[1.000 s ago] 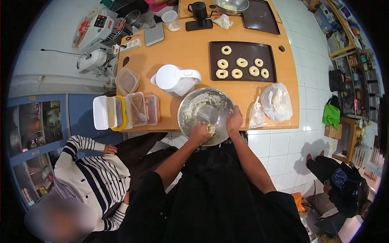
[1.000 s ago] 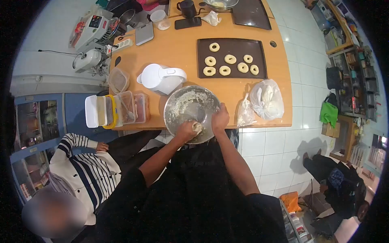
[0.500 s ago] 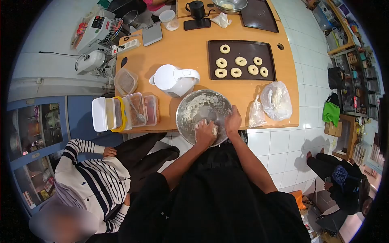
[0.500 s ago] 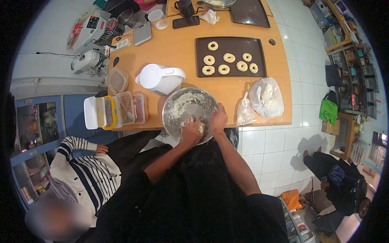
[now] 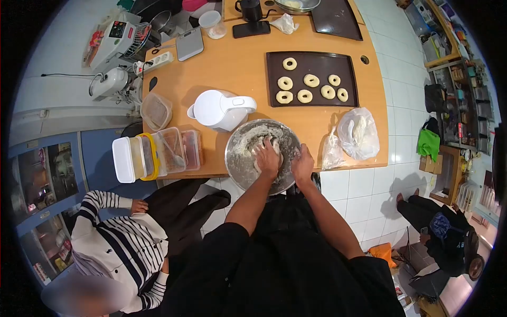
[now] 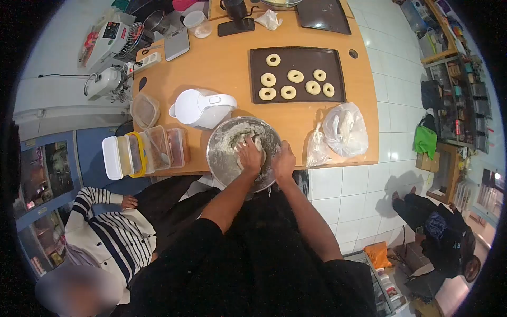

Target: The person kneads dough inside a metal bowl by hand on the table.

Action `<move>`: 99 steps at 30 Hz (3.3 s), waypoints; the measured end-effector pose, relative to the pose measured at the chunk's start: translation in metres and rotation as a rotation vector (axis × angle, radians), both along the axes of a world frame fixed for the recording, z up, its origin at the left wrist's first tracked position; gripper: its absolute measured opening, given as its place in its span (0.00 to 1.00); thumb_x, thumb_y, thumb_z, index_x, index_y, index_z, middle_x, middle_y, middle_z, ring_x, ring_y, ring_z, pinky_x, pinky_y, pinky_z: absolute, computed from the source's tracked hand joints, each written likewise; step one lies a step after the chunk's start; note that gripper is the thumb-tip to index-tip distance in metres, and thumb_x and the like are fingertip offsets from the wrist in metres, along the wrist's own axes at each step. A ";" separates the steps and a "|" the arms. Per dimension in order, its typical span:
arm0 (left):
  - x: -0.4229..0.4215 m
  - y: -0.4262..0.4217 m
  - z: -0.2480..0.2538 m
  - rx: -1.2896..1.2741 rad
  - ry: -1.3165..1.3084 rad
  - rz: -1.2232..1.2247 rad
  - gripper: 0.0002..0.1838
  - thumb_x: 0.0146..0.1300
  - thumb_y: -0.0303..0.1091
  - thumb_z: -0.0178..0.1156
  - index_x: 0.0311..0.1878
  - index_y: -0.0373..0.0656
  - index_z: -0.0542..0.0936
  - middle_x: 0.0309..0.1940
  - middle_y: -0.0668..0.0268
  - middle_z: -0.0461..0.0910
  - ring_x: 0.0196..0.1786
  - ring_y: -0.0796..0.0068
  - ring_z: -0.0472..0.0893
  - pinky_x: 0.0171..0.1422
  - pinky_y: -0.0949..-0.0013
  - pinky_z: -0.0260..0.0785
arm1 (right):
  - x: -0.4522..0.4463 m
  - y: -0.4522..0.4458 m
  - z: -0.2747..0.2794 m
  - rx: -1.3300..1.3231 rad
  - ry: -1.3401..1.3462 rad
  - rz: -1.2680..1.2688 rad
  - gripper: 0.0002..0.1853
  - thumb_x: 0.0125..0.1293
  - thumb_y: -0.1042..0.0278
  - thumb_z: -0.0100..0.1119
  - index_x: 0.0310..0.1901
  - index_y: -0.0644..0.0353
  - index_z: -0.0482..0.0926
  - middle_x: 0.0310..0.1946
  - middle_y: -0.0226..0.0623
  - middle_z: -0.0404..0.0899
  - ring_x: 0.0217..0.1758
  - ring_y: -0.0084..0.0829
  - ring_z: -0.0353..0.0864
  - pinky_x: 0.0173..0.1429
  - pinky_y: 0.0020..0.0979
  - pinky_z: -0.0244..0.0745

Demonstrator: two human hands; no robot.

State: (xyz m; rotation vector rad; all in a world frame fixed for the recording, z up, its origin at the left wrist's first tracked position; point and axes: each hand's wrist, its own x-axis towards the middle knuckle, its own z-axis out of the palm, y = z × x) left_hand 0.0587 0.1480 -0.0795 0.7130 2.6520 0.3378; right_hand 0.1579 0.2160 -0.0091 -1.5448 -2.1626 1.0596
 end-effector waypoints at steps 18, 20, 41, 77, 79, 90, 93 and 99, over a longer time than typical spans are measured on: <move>0.021 -0.029 0.030 -0.012 -0.103 -0.366 0.37 0.61 0.42 0.58 0.72 0.45 0.58 0.62 0.38 0.65 0.66 0.34 0.65 0.71 0.36 0.53 | -0.007 0.001 0.002 0.040 -0.044 -0.069 0.16 0.54 0.81 0.53 0.46 0.62 0.71 0.42 0.53 0.78 0.43 0.60 0.79 0.46 0.52 0.73; 0.024 -0.038 0.034 -0.012 -0.119 -0.467 0.35 0.61 0.43 0.56 0.71 0.45 0.60 0.63 0.40 0.65 0.67 0.34 0.65 0.72 0.34 0.51 | -0.006 0.000 -0.005 0.038 -0.047 -0.071 0.15 0.55 0.80 0.53 0.46 0.62 0.71 0.42 0.52 0.78 0.43 0.60 0.79 0.46 0.53 0.73; -0.034 -0.066 0.095 0.003 -0.296 -0.396 0.22 0.51 0.34 0.64 0.53 0.49 0.82 0.51 0.52 0.80 0.57 0.51 0.78 0.62 0.55 0.69 | -0.003 -0.008 -0.007 0.093 -0.024 -0.058 0.16 0.53 0.80 0.54 0.46 0.60 0.73 0.42 0.50 0.79 0.44 0.57 0.79 0.45 0.51 0.74; -0.020 -0.084 0.071 0.061 -0.205 -0.304 0.32 0.53 0.38 0.64 0.64 0.45 0.70 0.54 0.47 0.77 0.55 0.44 0.78 0.58 0.46 0.70 | -0.008 -0.011 0.002 0.104 -0.071 -0.022 0.12 0.57 0.76 0.55 0.44 0.58 0.72 0.40 0.47 0.79 0.41 0.56 0.81 0.43 0.51 0.74; -0.013 -0.078 0.088 -0.031 -0.164 -0.312 0.32 0.52 0.39 0.65 0.63 0.46 0.71 0.54 0.49 0.77 0.55 0.46 0.78 0.58 0.43 0.68 | -0.008 -0.015 0.000 0.102 -0.079 -0.028 0.12 0.57 0.77 0.55 0.44 0.58 0.72 0.40 0.47 0.79 0.41 0.56 0.81 0.43 0.51 0.74; -0.003 -0.082 0.096 -0.025 0.040 -0.441 0.31 0.49 0.40 0.67 0.58 0.43 0.73 0.59 0.44 0.69 0.57 0.42 0.74 0.59 0.40 0.66 | -0.006 -0.011 0.000 0.077 -0.041 -0.008 0.14 0.56 0.78 0.57 0.46 0.60 0.73 0.40 0.48 0.78 0.43 0.56 0.79 0.46 0.49 0.74; -0.009 -0.082 0.062 0.167 -0.194 -0.317 0.28 0.53 0.40 0.66 0.55 0.36 0.72 0.58 0.39 0.69 0.57 0.38 0.73 0.60 0.44 0.67 | -0.005 -0.008 -0.005 0.041 0.113 -0.036 0.15 0.59 0.78 0.56 0.49 0.62 0.76 0.41 0.48 0.80 0.47 0.53 0.80 0.51 0.45 0.75; -0.002 -0.068 0.018 0.371 -0.213 -0.426 0.25 0.55 0.37 0.64 0.53 0.34 0.71 0.49 0.42 0.73 0.52 0.38 0.74 0.57 0.46 0.69 | 0.016 0.002 -0.018 -0.328 0.329 -0.101 0.17 0.65 0.75 0.55 0.55 0.66 0.76 0.46 0.55 0.82 0.51 0.47 0.83 0.54 0.38 0.75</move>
